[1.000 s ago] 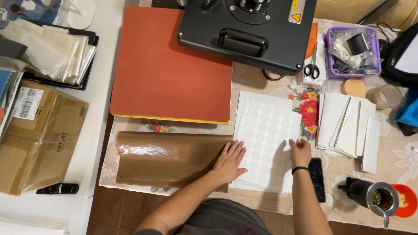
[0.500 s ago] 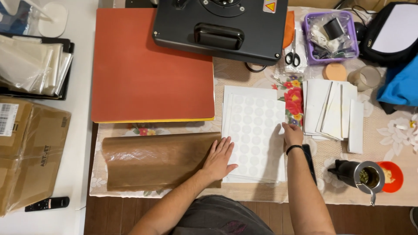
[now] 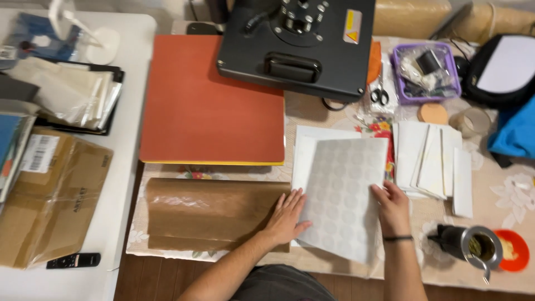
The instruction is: The person operates a heat press machine, placing a white sheet and a brown sheet on the lower platen. They lower the handle to press the sheets, then lift the handle and remove the sheets. The person repeats this process with different sheets while occasionally holding a metal cup.
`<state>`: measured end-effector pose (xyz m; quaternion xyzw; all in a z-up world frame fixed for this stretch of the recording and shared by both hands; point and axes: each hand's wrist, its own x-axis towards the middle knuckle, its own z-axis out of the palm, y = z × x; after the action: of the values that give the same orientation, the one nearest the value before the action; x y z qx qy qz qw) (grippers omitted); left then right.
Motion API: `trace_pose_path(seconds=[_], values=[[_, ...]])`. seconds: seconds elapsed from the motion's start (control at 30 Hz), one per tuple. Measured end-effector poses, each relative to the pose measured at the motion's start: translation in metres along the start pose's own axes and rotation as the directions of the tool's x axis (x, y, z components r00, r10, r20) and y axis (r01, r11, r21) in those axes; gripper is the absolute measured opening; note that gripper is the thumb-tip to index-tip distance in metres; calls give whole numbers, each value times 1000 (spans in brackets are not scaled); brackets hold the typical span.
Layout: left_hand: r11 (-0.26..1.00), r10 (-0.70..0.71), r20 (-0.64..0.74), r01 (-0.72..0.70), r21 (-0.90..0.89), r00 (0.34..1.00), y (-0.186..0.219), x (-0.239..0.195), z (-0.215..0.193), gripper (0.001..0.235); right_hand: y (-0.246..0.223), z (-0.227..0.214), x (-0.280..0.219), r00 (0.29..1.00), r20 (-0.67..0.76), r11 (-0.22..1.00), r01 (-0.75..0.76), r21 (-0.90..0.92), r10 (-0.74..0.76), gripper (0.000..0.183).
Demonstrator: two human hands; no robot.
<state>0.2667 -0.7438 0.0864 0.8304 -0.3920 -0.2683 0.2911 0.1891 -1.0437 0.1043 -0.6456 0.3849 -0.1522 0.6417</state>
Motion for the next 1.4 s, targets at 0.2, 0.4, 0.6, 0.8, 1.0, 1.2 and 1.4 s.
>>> trace_pose_path(seconds=[0.2, 0.4, 0.6, 0.8, 1.0, 1.2, 1.4], values=[[837, -196, -144, 88, -540, 970, 4, -30, -25, 86, -95, 0, -75, 988, 116, 981, 76, 177, -98, 29], [315, -469, -151, 6, -949, 870, -23, -101, -79, 52, -119, 96, -78, 945, 302, 942, 17, 334, -124, 31], [347, -789, -279, 22, -938, 548, -81, -188, -144, 26, -94, 275, -65, 849, 526, 969, -86, 232, -51, 23], [433, -793, -422, -81, -898, 440, -202, -204, -190, 24, -100, 426, -58, 855, 505, 991, -133, -7, 119, 33], [428, -807, -372, 20, -904, 459, -262, -156, -267, 35, -132, 465, -33, 857, 472, 976, -145, -165, 207, 67], [405, -744, -355, -40, -913, 567, -279, -101, -296, 39, -114, 412, -36, 851, 460, 955, -143, -260, 253, 65], [441, -670, -348, -26, -897, 656, -275, -50, -305, 41, -89, 372, -26, 916, 362, 973, -104, -204, 174, 55]])
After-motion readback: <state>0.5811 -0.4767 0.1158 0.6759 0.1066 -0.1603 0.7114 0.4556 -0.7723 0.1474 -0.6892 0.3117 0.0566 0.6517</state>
